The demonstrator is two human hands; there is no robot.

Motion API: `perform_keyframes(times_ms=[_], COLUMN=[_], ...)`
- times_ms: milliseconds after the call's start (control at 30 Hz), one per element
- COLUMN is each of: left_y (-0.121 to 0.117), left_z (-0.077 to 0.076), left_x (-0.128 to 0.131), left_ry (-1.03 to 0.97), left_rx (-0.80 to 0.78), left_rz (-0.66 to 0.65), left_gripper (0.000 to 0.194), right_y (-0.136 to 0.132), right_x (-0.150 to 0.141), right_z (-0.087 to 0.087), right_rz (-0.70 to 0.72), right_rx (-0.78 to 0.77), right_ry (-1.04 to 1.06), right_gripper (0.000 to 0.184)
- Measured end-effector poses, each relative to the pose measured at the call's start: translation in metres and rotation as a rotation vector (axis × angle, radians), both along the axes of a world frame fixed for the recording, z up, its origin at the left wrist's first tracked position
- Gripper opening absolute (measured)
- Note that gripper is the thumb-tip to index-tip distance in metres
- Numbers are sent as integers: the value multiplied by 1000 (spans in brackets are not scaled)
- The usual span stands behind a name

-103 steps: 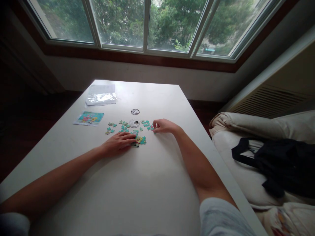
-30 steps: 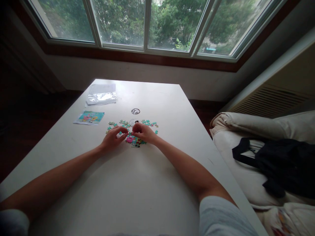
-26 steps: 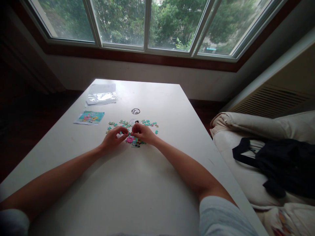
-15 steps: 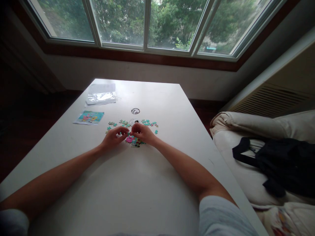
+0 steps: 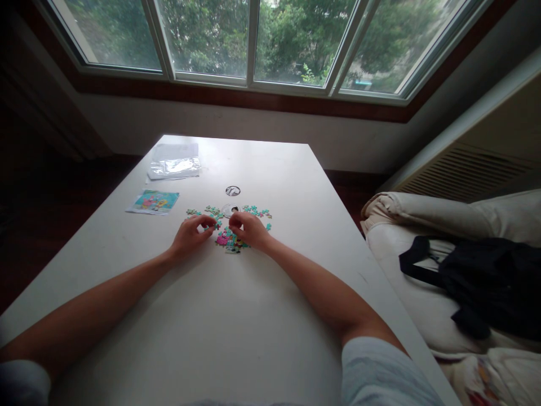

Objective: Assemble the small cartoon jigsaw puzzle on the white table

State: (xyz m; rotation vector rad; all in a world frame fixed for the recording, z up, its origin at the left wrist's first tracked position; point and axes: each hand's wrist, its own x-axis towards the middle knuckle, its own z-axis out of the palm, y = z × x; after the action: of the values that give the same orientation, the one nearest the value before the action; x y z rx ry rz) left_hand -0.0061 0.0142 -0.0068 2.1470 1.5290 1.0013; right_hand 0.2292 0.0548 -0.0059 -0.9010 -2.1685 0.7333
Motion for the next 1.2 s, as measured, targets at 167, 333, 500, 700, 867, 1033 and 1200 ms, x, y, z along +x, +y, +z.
perform_keyframes(times_ms=[167, 333, 500, 700, 867, 1033, 1200], left_y=[-2, -3, -2, -3, -2, -2, -2], left_z=[1, 2, 2, 4, 4, 1, 1], left_x=[0, 2, 2, 3, 4, 3, 3], left_ry=[51, 67, 82, 96, 119, 127, 147], left_rx=[-4, -23, -30, -41, -43, -19, -11], left_rz=[19, 20, 20, 13, 4, -8, -5], left_gripper=[15, 15, 16, 17, 17, 16, 14], right_y=[1, 2, 1, -1, -1, -1, -1], right_x=[1, 2, 3, 0, 0, 1, 1], right_z=[-5, -7, -6, -7, -7, -7, -7], right_rz=[43, 33, -13, 36, 57, 62, 63], right_rx=[98, 213, 260, 266, 256, 257, 254], right_ry=[-115, -275, -345, -355, -356, -356, -353], right_gripper=[3, 13, 25, 28, 28, 28, 27])
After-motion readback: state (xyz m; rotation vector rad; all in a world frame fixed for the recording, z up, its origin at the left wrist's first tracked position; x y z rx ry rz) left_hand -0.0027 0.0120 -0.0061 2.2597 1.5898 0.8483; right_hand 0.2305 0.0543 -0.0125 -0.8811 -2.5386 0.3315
